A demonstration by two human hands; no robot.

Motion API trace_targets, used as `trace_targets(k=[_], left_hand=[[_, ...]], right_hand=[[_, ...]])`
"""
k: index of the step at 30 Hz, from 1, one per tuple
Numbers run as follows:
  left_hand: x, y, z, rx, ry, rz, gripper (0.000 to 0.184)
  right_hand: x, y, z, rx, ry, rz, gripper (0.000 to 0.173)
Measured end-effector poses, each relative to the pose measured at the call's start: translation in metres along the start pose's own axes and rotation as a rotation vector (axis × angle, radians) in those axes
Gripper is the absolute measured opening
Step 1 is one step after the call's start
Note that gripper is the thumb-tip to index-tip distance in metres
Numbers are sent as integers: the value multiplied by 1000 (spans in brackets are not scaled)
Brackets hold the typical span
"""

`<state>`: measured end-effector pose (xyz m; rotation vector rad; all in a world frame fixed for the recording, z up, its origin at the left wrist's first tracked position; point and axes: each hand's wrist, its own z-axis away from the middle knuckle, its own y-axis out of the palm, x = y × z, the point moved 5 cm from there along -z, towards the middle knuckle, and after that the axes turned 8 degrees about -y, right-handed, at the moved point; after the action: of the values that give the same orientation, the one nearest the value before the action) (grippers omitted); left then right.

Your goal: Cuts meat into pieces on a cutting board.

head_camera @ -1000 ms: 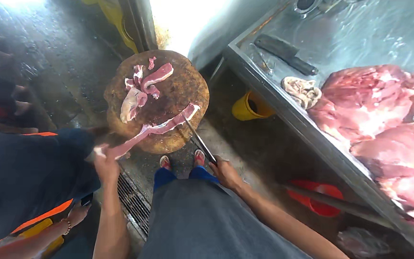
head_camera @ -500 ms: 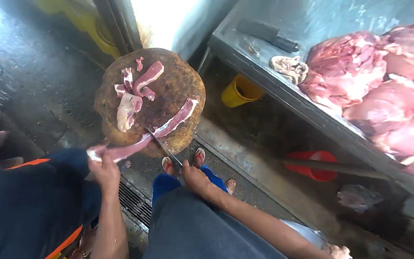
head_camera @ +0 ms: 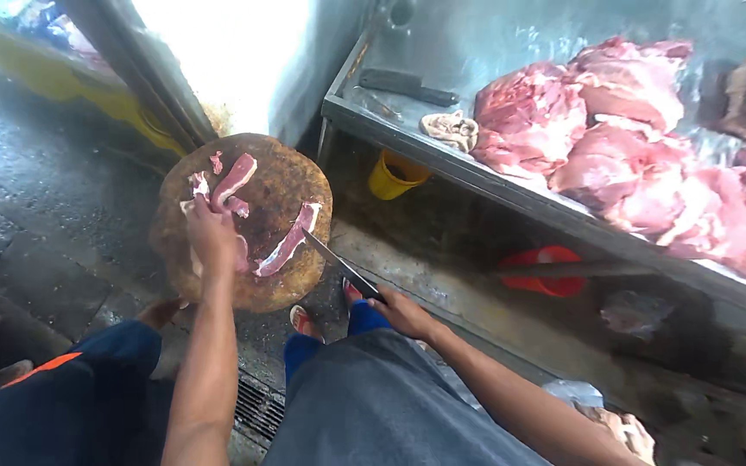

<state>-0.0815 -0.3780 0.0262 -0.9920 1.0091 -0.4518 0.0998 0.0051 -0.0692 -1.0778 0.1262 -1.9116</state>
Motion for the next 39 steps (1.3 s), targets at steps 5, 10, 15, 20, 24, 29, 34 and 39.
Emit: trace_targets(k=[5, 10, 15, 20, 24, 29, 34, 39], left_hand=[[-33, 126, 42, 247, 184, -73, 55], [-11, 115, 30, 117, -54, -167, 63], [-66, 122, 20, 203, 204, -145, 36], [-111, 194, 10, 572, 596, -439, 38], [-111, 167, 3, 803, 601, -438, 14], [-136, 47, 5, 806, 492, -425, 14], [-182, -70, 15, 772, 463, -391, 12], [-207, -121, 23, 509, 340, -28, 18]], right_hand=[[-34, -39, -44, -132, 179, -124, 59], [-46, -86, -75, -28, 158, -37, 65], [-47, -112, -117, 5, 91, -30, 63], [-59, -147, -117, -142, 116, -166, 61], [-103, -150, -102, -174, 150, -312, 58], [-122, -141, -91, -64, 142, -288, 59], [-114, -137, -95, -40, 112, -262, 61], [-85, -139, -103, -83, 88, -268, 59]])
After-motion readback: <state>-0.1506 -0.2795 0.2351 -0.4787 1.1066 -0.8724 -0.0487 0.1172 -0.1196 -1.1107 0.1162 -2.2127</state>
